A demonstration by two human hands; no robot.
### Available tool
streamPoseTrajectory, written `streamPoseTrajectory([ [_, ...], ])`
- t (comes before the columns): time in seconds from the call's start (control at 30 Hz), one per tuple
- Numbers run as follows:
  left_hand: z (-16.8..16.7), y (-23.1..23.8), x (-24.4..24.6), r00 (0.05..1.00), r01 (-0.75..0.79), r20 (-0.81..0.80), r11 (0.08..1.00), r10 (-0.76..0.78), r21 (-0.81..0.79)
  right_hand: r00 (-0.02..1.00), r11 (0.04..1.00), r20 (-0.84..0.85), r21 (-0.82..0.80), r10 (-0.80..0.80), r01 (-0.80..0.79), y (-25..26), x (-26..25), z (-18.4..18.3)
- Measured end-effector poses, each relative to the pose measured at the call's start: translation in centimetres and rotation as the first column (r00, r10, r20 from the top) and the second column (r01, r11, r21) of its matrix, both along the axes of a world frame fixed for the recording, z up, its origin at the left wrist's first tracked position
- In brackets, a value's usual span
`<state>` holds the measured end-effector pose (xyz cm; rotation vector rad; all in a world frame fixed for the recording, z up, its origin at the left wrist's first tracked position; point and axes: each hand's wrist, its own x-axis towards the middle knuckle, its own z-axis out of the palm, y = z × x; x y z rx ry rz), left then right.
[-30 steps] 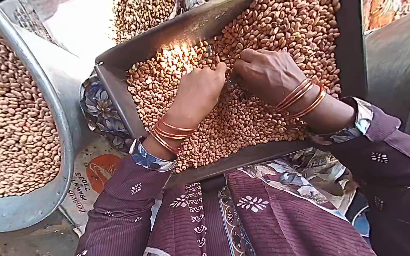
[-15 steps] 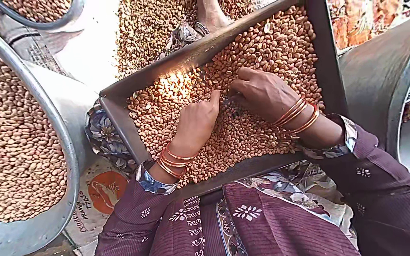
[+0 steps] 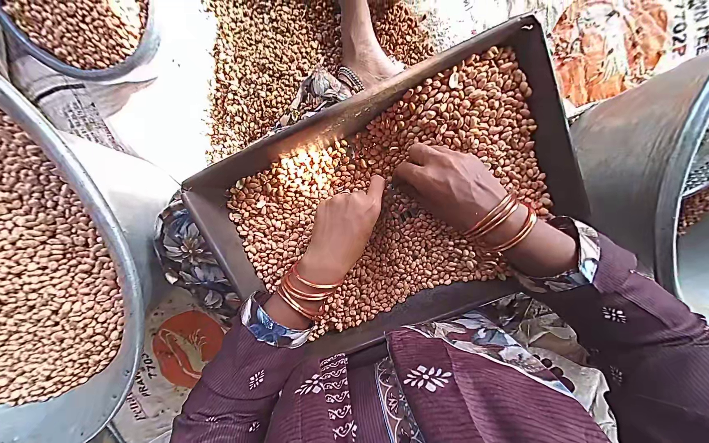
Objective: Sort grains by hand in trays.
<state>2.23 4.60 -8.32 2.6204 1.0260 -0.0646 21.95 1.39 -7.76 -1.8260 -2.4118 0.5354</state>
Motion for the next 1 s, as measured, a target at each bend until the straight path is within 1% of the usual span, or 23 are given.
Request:
streamPoseTrajectory([
  [0.07, -0.8, 0.4, 0.2, 0.999, 0.004, 0.036, 1.000, -0.005, 0.016, 1.000, 1.000, 0.011, 0.022, 0.019, -0.019, 0.0, -0.2, -0.1],
  [0.13, -1.3, 1.0, 0.1, 0.995, -0.013, 0.095, 0.999, 0.016, -0.038, 0.999, 1.000, 0.029, 0.008, 0.026, -0.026, 0.2, -0.4, 0.1],
  [0.2, -0.9, 2.0, -0.5, 0.966, -0.066, 0.232, 0.978, 0.112, -0.198, 0.999, 0.999, 0.027, 0.000, 0.033, -0.033, 0.3, -0.3, 0.1],
  [0.23, -0.5, 2.7, -0.8, 0.926, -0.093, 0.320, 0.944, 0.198, -0.315, 0.999, 0.999, 0.021, 0.003, 0.038, -0.038, 0.3, -0.2, 0.0],
  [0.27, -0.2, 3.2, -1.2, 0.860, -0.099, 0.412, 0.890, 0.301, -0.445, 0.999, 0.999, 0.011, 0.005, 0.044, -0.044, 0.3, -0.2, -0.1],
  [0.3, 0.2, 3.7, -1.5, 0.766, -0.058, 0.497, 0.814, 0.408, -0.579, 0.999, 0.999, 0.001, 0.010, 0.049, -0.049, 0.2, -0.2, -0.2],
  [0.33, 0.6, 4.0, -1.9, 0.654, 0.036, 0.568, 0.729, 0.500, -0.684, 0.999, 0.999, -0.010, 0.021, 0.050, -0.050, 0.1, -0.3, -0.3],
  [0.37, 0.8, 4.2, -2.4, 0.548, 0.154, 0.610, 0.648, 0.572, -0.746, 0.999, 0.999, -0.013, 0.020, 0.047, -0.047, 0.1, -0.3, -0.3],
  [0.4, 1.1, 4.3, -2.9, 0.462, 0.261, 0.621, 0.573, 0.632, -0.777, 0.999, 0.999, -0.009, 0.013, 0.039, -0.039, 0.1, -0.4, -0.3],
  [0.43, 1.3, 4.1, -3.3, 0.401, 0.350, 0.618, 0.510, 0.676, -0.786, 0.999, 0.999, 0.002, 0.002, 0.034, -0.034, 0.2, -0.4, -0.2],
  [0.47, 1.5, 3.8, -3.8, 0.372, 0.413, 0.616, 0.471, 0.694, -0.780, 0.999, 0.999, 0.004, 0.002, 0.032, -0.032, 0.3, -0.4, -0.3],
  [0.5, 1.5, 3.3, -4.3, 0.362, 0.439, 0.620, 0.459, 0.697, -0.772, 0.999, 1.000, -0.010, -0.003, 0.030, -0.031, 0.3, -0.3, -0.3],
  [0.53, 1.4, 2.8, -4.8, 0.374, 0.418, 0.631, 0.484, 0.679, -0.768, 0.999, 1.000, -0.046, -0.013, 0.024, -0.025, 0.4, -0.2, -0.3],
  [0.57, 1.4, 2.5, -4.9, 0.422, 0.340, 0.645, 0.548, 0.638, -0.764, 0.994, 1.000, -0.109, -0.017, 0.015, -0.017, 0.5, 0.0, -0.2],
  [0.63, 1.6, 2.3, -4.4, 0.597, 0.101, 0.617, 0.715, 0.513, -0.692, 0.969, 0.998, -0.244, -0.062, -0.035, 0.021, 0.6, 0.4, 0.5],
  [0.67, 1.5, 2.1, -4.2, 0.684, 0.008, 0.572, 0.780, 0.453, -0.626, 0.957, 0.994, -0.286, -0.111, -0.054, 0.023, 0.6, 0.4, 0.9],
  [0.7, 1.4, 1.8, -4.1, 0.756, -0.051, 0.521, 0.829, 0.396, -0.557, 0.948, 0.991, -0.316, -0.135, -0.041, -0.002, 0.5, 0.5, 0.9],
  [0.77, 0.9, 1.5, -3.8, 0.880, -0.092, 0.395, 0.911, 0.263, -0.401, 0.942, 0.992, -0.333, -0.097, 0.045, -0.082, 0.1, 0.3, 0.2],
  [0.8, 0.6, 1.3, -3.5, 0.916, -0.077, 0.348, 0.939, 0.199, -0.334, 0.948, 0.991, -0.308, -0.073, 0.083, -0.111, -0.3, 0.1, -0.2],
  [0.9, -0.4, 0.1, -2.1, 0.973, -0.013, 0.227, 0.984, 0.053, -0.177, 0.967, 0.988, -0.201, 0.038, 0.154, -0.150, -0.7, -0.7, -0.9],
  [1.0, -0.9, -1.5, -0.5, 0.995, -0.034, 0.090, 0.998, 0.039, -0.051, 0.981, 0.989, -0.124, 0.041, 0.147, -0.143, -0.6, -1.1, -0.7],
])
